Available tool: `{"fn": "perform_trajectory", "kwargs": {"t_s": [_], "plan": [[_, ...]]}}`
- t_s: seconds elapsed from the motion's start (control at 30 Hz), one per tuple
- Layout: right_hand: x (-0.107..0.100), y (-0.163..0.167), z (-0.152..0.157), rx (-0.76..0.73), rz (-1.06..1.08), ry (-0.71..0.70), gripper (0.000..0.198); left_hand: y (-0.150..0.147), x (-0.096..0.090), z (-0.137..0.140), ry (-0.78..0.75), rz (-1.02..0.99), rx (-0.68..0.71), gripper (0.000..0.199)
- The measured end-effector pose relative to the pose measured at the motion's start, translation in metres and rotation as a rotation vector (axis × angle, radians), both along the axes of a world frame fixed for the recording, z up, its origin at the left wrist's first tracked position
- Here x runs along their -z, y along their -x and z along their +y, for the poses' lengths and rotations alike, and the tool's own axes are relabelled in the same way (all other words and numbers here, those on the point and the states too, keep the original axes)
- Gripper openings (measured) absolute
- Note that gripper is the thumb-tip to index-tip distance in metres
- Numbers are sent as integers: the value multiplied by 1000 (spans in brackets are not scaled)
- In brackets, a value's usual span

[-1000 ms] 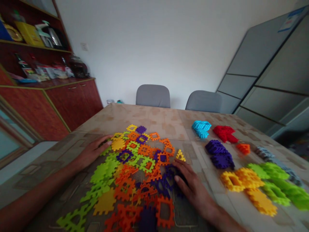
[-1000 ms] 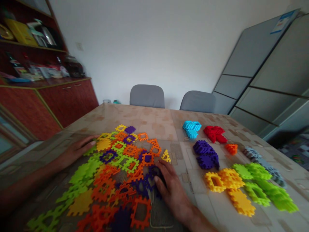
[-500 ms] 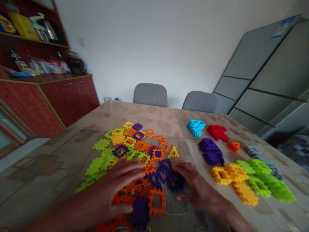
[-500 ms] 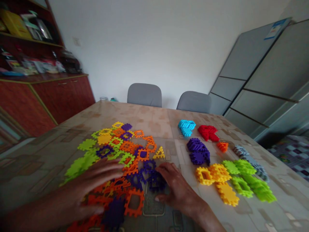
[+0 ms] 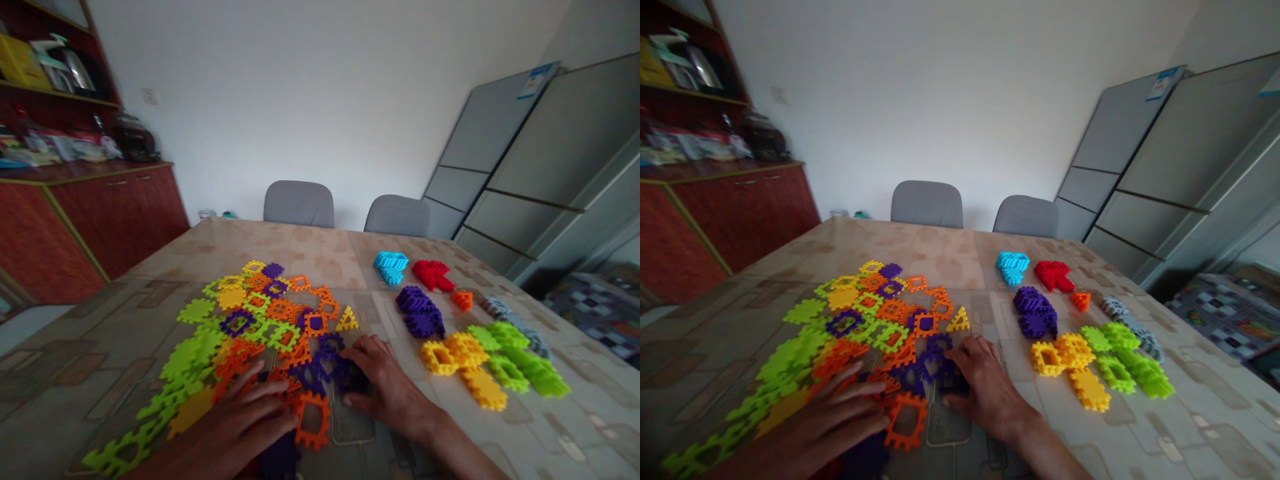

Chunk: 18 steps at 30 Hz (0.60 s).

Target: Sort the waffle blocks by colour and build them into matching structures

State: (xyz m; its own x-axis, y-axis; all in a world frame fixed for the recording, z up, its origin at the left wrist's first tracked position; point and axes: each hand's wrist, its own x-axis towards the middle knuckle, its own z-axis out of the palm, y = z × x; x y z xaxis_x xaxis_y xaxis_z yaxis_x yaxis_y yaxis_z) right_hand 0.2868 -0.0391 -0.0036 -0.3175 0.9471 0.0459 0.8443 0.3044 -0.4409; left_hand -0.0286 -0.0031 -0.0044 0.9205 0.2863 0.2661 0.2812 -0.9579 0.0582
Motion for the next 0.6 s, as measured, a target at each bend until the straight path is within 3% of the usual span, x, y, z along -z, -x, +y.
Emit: {"fn": "perform_trajectory", "kwargs": {"t_s": [0.23, 0.47, 0.6], "plan": [[-7, -3, -12, -46, 135, 27, 55, 5, 13, -1, 60, -87, -86, 83], [-14, -16, -17, -116, 66, 62, 69, -24, -12, -20, 150, -32, -5, 59], [-15, -17, -16, -159, 89, 44, 51, -39, -9, -28, 98, -42, -46, 52]]}}
